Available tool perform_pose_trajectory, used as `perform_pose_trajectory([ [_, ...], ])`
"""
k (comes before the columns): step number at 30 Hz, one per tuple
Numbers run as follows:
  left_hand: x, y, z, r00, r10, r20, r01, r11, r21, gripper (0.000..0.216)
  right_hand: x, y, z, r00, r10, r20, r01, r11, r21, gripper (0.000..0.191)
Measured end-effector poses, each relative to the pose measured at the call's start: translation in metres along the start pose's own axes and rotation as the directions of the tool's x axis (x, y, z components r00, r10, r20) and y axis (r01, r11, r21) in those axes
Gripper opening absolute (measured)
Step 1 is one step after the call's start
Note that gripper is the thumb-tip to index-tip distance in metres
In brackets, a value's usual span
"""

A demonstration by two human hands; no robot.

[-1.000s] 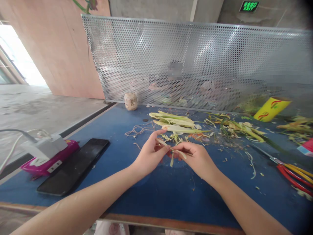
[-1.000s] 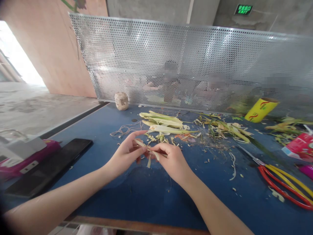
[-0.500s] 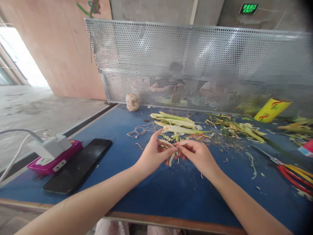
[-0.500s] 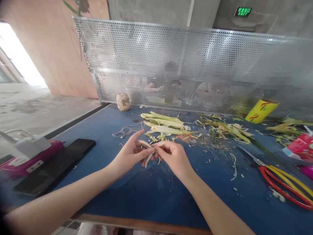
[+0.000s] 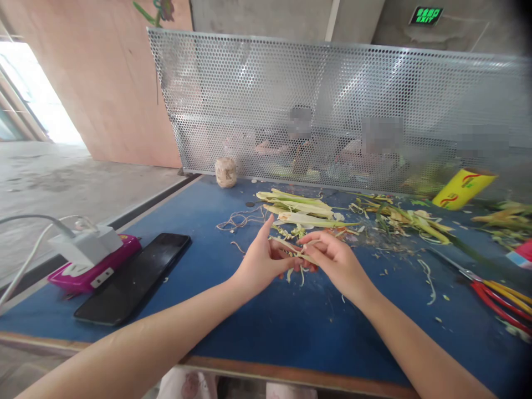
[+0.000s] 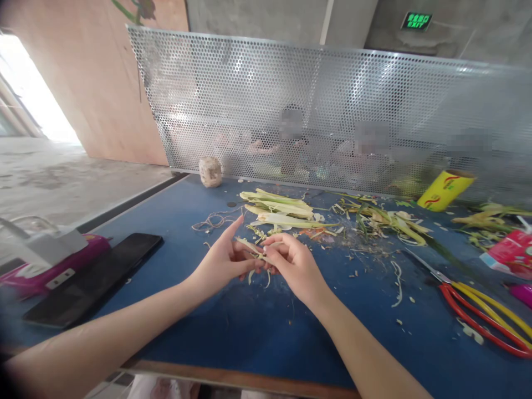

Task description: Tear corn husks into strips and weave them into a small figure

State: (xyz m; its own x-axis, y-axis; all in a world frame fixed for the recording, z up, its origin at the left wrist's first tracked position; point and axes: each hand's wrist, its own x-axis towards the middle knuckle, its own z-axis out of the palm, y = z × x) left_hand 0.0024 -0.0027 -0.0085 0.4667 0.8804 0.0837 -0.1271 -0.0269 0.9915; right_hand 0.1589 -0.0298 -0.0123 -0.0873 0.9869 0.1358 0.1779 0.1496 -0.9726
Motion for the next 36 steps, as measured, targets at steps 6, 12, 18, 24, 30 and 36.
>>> perform_pose_trajectory([
  [6,-0.0015,-0.0001,0.001,0.999,0.036,-0.022,-0.035,0.998,0.056,0.099,0.0007,0.0056,-0.0044,0.998,-0.037,-0.057,0.027,0.985,-0.171,0.014],
  [12,-0.0043,0.0002,0.0022,0.991,0.13,0.0,-0.128,0.97,0.205,0.09,-0.002,0.0059,-0.0022,0.998,-0.052,-0.023,0.049,0.989,-0.142,0.016],
  [18,-0.0037,-0.0011,-0.0005,0.99,0.135,0.051,-0.143,0.961,0.235,0.09,-0.0035,0.0008,-0.0046,0.992,-0.103,-0.076,0.082,0.965,-0.248,0.016],
  [24,-0.0054,-0.0007,0.0008,0.992,0.108,0.071,-0.118,0.98,0.162,0.089,-0.0022,0.0007,-0.0041,0.993,-0.102,-0.067,0.086,0.973,-0.213,0.017],
  [30,-0.0026,0.0029,0.0008,0.994,0.103,0.042,-0.107,0.99,0.09,0.076,-0.0008,-0.0014,-0.0055,0.998,-0.046,-0.052,0.042,0.996,-0.076,0.022],
  [36,-0.0021,0.0072,-0.0003,0.991,0.115,-0.069,-0.111,0.992,0.057,0.08,-0.0014,0.0007,0.0004,0.981,0.126,0.147,-0.154,0.967,0.203,0.031],
])
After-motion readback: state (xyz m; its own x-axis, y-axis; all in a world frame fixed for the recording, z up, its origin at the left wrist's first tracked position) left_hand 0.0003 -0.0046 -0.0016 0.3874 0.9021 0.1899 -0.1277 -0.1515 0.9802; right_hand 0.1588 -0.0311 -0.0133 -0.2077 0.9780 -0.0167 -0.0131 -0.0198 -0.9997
